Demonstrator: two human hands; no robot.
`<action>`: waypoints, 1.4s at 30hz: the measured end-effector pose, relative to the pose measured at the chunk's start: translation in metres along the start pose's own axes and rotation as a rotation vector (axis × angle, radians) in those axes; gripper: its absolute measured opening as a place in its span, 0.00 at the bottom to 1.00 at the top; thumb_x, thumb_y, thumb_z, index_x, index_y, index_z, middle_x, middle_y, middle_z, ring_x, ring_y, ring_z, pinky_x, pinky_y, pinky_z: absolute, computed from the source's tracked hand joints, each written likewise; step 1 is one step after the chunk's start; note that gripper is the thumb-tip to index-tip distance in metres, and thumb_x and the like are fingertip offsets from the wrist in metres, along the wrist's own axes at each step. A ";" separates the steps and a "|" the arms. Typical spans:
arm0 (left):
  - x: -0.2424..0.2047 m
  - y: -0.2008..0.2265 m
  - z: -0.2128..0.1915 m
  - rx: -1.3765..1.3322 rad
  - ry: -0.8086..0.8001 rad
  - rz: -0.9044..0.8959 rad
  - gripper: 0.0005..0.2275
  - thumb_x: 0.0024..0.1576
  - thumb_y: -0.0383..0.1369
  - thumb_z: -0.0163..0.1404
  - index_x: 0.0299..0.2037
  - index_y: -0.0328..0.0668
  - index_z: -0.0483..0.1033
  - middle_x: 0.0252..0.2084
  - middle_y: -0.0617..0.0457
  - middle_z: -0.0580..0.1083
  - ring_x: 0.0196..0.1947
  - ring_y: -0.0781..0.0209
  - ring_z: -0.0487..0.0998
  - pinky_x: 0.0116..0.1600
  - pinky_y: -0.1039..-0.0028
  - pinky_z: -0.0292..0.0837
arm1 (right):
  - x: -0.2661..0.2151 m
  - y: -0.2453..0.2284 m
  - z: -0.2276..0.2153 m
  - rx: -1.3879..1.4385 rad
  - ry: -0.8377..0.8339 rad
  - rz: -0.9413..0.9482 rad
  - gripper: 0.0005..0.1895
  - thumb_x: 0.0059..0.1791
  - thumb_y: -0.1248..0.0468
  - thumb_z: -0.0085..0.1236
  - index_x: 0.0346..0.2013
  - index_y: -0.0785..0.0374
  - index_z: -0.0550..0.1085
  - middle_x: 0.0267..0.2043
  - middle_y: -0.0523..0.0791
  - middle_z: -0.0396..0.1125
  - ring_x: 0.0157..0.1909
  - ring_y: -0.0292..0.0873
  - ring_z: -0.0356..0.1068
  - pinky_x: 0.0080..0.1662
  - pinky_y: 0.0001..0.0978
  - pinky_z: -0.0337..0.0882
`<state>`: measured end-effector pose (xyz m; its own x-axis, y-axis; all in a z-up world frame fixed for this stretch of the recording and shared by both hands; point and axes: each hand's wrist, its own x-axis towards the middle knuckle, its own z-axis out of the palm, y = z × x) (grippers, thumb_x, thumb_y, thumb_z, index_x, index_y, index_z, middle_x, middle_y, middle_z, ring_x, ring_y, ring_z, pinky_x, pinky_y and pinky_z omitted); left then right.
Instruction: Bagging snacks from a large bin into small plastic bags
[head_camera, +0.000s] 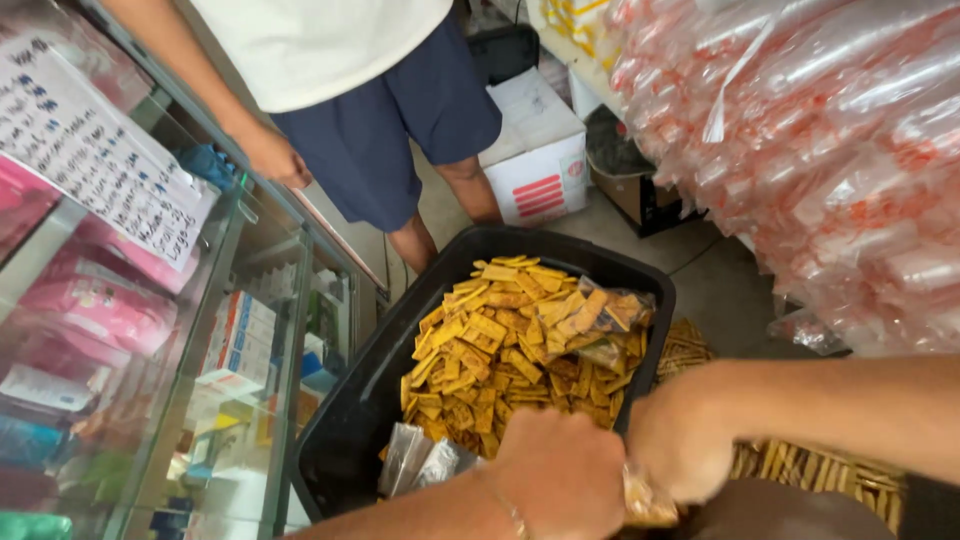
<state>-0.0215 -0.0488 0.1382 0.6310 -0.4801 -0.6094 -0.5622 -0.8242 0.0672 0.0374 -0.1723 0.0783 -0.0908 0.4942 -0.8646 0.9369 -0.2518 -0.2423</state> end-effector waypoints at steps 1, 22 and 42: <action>0.006 -0.005 -0.001 -0.013 -0.007 0.000 0.17 0.59 0.38 0.41 0.49 0.42 0.80 0.48 0.42 0.77 0.48 0.39 0.78 0.48 0.50 0.72 | 0.012 0.021 0.009 0.000 -0.009 -0.012 0.23 0.55 0.59 0.39 0.50 0.75 0.75 0.49 0.62 0.72 0.47 0.63 0.71 0.48 0.52 0.69; 0.151 -0.117 0.113 0.101 -0.079 -0.130 0.12 0.60 0.35 0.45 0.35 0.46 0.84 0.32 0.51 0.81 0.38 0.48 0.84 0.32 0.54 0.76 | 0.173 0.081 0.050 2.179 0.760 -0.036 0.11 0.55 0.65 0.47 0.33 0.70 0.71 0.18 0.38 0.50 0.19 0.31 0.44 0.23 0.19 0.49; 0.147 -0.149 0.096 0.522 1.018 0.073 0.09 0.57 0.34 0.44 0.38 0.48 0.79 0.34 0.51 0.79 0.34 0.49 0.81 0.40 0.53 0.68 | 0.060 0.085 0.034 0.479 1.078 0.441 0.19 0.56 0.57 0.37 0.61 0.48 0.67 0.27 0.51 0.73 0.25 0.49 0.76 0.32 0.34 0.81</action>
<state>0.1039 0.0321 -0.0371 0.5936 -0.7382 0.3206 -0.6188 -0.6733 -0.4047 0.1004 -0.1918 -0.0092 0.7311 0.6610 -0.1689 0.5805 -0.7327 -0.3552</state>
